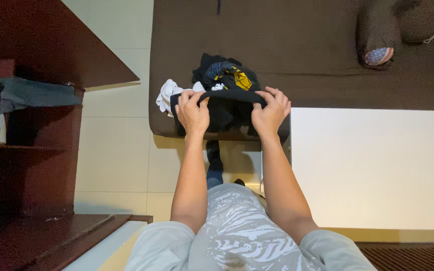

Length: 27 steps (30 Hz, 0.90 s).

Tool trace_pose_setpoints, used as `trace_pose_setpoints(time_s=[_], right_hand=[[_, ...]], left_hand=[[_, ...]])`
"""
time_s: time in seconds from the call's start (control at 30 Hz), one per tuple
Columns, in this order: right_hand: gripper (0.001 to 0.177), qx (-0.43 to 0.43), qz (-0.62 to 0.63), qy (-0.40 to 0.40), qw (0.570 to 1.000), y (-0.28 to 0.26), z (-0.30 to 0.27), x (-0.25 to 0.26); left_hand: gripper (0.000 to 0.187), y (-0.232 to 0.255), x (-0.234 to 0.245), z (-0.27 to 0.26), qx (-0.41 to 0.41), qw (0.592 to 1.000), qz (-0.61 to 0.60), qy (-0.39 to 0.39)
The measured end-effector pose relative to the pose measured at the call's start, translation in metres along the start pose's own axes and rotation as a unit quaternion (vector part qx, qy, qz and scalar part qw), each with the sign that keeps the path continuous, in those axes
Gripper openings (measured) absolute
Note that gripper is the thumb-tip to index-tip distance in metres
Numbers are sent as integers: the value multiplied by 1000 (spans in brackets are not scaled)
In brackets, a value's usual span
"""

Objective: The person takes several items of clothing out of a wooden closet and then folds a pair of grey pants on a white table.

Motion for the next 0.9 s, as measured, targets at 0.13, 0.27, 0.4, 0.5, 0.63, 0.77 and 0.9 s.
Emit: trace_pose_setpoints(time_s=[0.13, 0.27, 0.4, 0.5, 0.63, 0.77, 0.9], right_hand=[[26, -1, -11, -12, 1000, 9, -1, -16], [29, -16, -24, -34, 999, 18, 1, -28], [29, -40, -16, -53, 998, 27, 8, -37], [29, -53, -27, -65, 996, 31, 12, -43], [31, -62, -30, -72, 995, 34, 22, -49], [30, -56, -30, -73, 995, 36, 36, -58], [29, -47, -32, -68, 996, 37, 57, -68]], left_hand=[[16, -5, -5, 6, 77, 996, -10, -40], [16, -12, -16, 15, 54, 998, -27, -35], [16, -21, -30, 25, 67, 995, -64, -46], [15, -26, -40, 29, 67, 992, -97, -46], [17, -30, -53, 39, 65, 989, -118, -56], [16, -24, -62, 52, 65, 987, -139, -37], [13, -20, -72, 68, 64, 986, -150, -30]])
Point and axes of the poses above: each hand's wrist, its own z-axis towards the middle knuckle, its own x-axis out of the back of the hand, y = z × x, the point moved 1 cm from there along z, towards the middle knuckle, and after that the axes turned 14 degrees about x, right-handed, at the moved point
